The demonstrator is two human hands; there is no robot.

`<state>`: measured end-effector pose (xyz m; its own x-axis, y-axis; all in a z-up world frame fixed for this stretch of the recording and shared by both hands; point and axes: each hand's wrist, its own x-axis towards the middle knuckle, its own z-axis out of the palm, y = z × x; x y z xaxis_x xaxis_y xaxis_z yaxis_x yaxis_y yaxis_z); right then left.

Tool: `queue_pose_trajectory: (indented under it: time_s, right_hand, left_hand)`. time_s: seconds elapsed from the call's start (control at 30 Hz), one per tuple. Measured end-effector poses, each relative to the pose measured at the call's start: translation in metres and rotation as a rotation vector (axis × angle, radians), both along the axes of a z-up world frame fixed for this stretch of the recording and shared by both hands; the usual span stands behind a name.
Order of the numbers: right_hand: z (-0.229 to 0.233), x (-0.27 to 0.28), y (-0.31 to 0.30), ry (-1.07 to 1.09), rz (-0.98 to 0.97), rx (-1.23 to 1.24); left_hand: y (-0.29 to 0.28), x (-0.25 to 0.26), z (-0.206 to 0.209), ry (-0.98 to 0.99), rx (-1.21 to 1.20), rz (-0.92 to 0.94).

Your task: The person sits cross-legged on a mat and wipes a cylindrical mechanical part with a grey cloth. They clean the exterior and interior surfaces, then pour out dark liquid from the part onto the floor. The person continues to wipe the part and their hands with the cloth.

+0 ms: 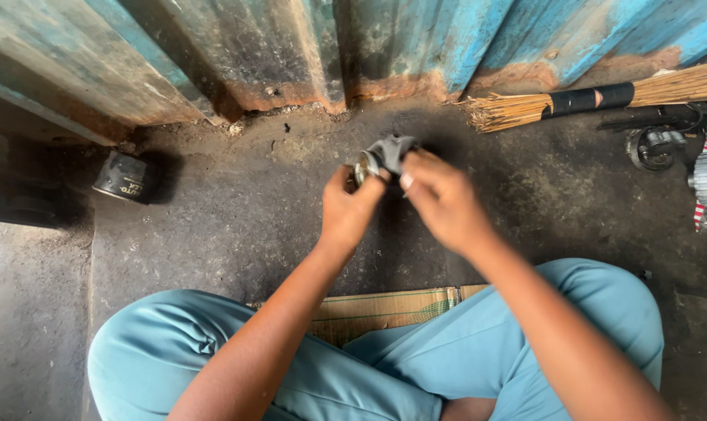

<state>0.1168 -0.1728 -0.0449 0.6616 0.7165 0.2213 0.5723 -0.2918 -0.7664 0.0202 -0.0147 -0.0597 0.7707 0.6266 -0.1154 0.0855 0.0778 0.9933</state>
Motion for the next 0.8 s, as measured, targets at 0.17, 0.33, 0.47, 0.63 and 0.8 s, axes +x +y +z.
queue_pose_trajectory:
  time_s: [0.17, 0.33, 0.47, 0.63, 0.8]
  right_hand:
    - [-0.026, 0.043, -0.014, 1.259, -0.142, 0.258]
    - [-0.020, 0.031, -0.009, 1.352, 0.023, 0.448]
    - [-0.022, 0.023, -0.008, 1.336, 0.006, 0.512]
    - [-0.027, 0.024, -0.012, 1.241, -0.057, 0.596]
    - [-0.009, 0.024, -0.015, 1.132, -0.068, 0.585]
  left_hand:
    - [-0.017, -0.014, 0.012, -0.134, -0.027, -0.247]
    - [-0.007, -0.005, 0.025, -0.119, -0.379, -0.156]
    - [0.004, -0.006, 0.025, -0.098, -0.535, -0.216]
    - [0.015, -0.003, 0.023, -0.132, -0.594, -0.435]
    - [0.015, -0.002, 0.029, -0.115, -0.472, -0.573]
